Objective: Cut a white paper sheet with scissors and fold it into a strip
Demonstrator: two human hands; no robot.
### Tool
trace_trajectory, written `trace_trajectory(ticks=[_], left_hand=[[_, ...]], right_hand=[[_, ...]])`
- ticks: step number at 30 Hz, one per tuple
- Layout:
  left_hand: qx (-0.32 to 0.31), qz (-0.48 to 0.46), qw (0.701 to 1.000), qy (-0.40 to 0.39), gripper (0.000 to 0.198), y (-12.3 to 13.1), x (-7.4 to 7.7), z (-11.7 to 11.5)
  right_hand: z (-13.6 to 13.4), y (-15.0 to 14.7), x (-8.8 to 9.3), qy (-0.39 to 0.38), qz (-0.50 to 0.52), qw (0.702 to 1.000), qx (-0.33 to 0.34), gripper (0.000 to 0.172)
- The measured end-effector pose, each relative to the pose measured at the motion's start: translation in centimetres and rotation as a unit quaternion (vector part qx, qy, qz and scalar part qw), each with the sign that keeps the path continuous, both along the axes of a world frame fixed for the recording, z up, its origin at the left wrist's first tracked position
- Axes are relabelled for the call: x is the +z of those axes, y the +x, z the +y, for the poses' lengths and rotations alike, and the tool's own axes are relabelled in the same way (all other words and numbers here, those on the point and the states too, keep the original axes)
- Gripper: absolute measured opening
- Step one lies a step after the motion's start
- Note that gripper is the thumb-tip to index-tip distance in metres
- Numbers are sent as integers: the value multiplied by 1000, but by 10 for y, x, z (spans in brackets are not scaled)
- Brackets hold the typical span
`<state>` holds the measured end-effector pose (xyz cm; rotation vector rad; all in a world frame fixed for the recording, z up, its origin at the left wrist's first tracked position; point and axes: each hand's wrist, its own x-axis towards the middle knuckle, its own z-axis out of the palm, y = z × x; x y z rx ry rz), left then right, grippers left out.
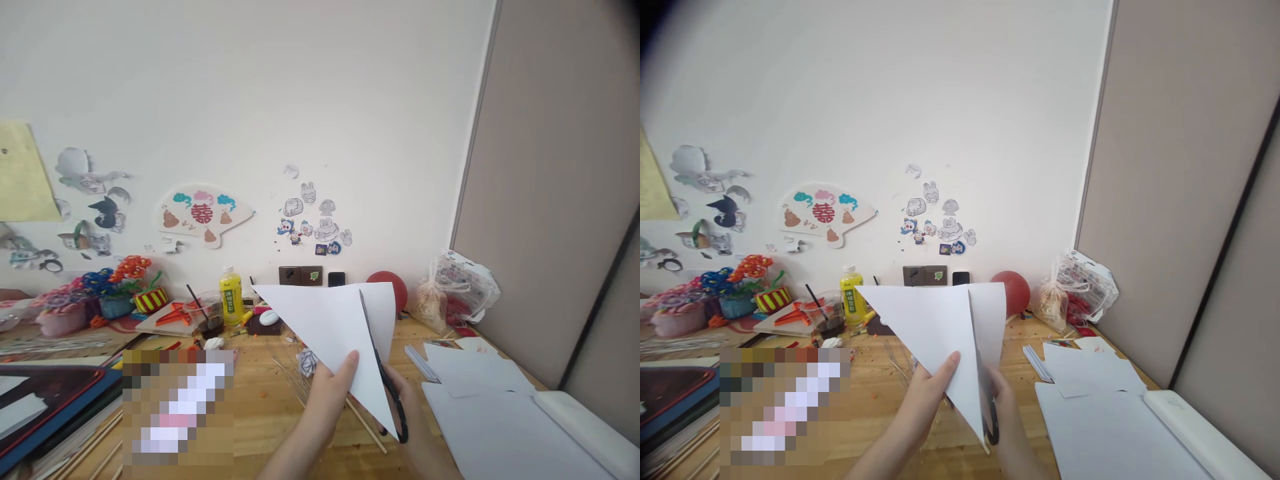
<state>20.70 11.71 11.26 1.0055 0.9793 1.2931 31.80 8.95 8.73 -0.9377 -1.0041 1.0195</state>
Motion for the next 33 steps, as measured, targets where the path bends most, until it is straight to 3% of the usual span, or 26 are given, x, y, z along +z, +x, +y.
trace_trajectory(ticks=[12, 18, 26, 33], left_hand=[[-8, 27, 1000, -4, 27, 1, 1, -2], [-7, 10, 1000, -13, 35, 3, -5, 3], [-16, 52, 998, -31, 30, 5, -4, 1], [-36, 33, 998, -38, 28, 6, -6, 2]], right_hand=[[-2, 0, 6, -29, 4, 1000, -3, 33], [-4, 1, 10, -34, 15, 999, -12, 34], [-7, 2, 14, -38, -20, 999, -19, 32], [-1, 4, 7, -57, -11, 998, -29, 29]])
